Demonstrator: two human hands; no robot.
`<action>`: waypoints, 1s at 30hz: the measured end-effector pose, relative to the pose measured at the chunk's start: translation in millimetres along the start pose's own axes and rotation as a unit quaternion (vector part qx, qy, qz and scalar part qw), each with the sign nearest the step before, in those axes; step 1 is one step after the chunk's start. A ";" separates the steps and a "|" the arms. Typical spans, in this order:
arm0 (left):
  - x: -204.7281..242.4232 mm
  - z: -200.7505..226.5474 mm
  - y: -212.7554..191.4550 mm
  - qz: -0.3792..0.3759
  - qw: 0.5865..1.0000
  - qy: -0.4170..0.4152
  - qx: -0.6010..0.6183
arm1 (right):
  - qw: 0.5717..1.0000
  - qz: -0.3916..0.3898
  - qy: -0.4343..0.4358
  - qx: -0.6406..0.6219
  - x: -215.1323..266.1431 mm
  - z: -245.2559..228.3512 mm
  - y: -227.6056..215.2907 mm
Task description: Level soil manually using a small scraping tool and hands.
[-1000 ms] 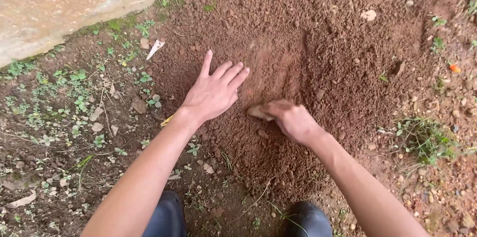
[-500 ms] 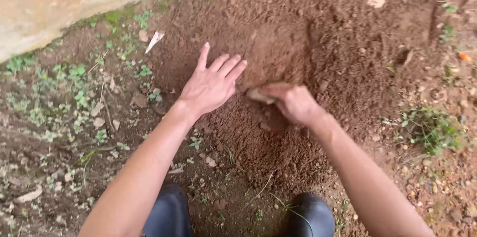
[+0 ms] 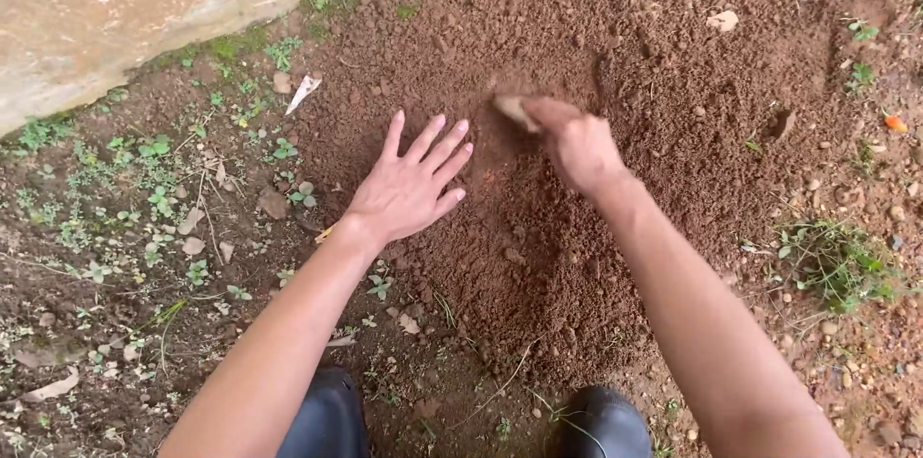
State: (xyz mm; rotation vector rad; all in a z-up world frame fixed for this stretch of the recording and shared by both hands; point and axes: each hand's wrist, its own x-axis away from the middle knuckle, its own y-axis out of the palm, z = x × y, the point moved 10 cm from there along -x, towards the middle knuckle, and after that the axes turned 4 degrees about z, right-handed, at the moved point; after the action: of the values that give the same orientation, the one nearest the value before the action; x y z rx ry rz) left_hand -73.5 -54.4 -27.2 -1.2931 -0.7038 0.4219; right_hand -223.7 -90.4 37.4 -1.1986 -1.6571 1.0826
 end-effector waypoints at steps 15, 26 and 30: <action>4.5 5.5 -15.9 0.014 1.000 -0.010 0.007 | 0.971 -0.237 0.019 0.040 11.1 1.6 2.3; -12.6 8.1 -15.7 0.048 0.998 0.038 -0.014 | 0.986 -0.148 0.016 -0.078 82.1 -25.0 2.8; -13.9 10.6 -19.2 0.046 0.998 0.050 -0.017 | 0.920 -0.369 0.090 -0.094 79.4 -14.1 17.0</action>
State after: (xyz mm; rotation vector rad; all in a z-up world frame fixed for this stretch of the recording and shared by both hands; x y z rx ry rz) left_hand -92.6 -60.4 -10.8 -1.3716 -0.5722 0.4185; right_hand -223.8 -8.0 35.3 -0.6422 -1.8579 0.3368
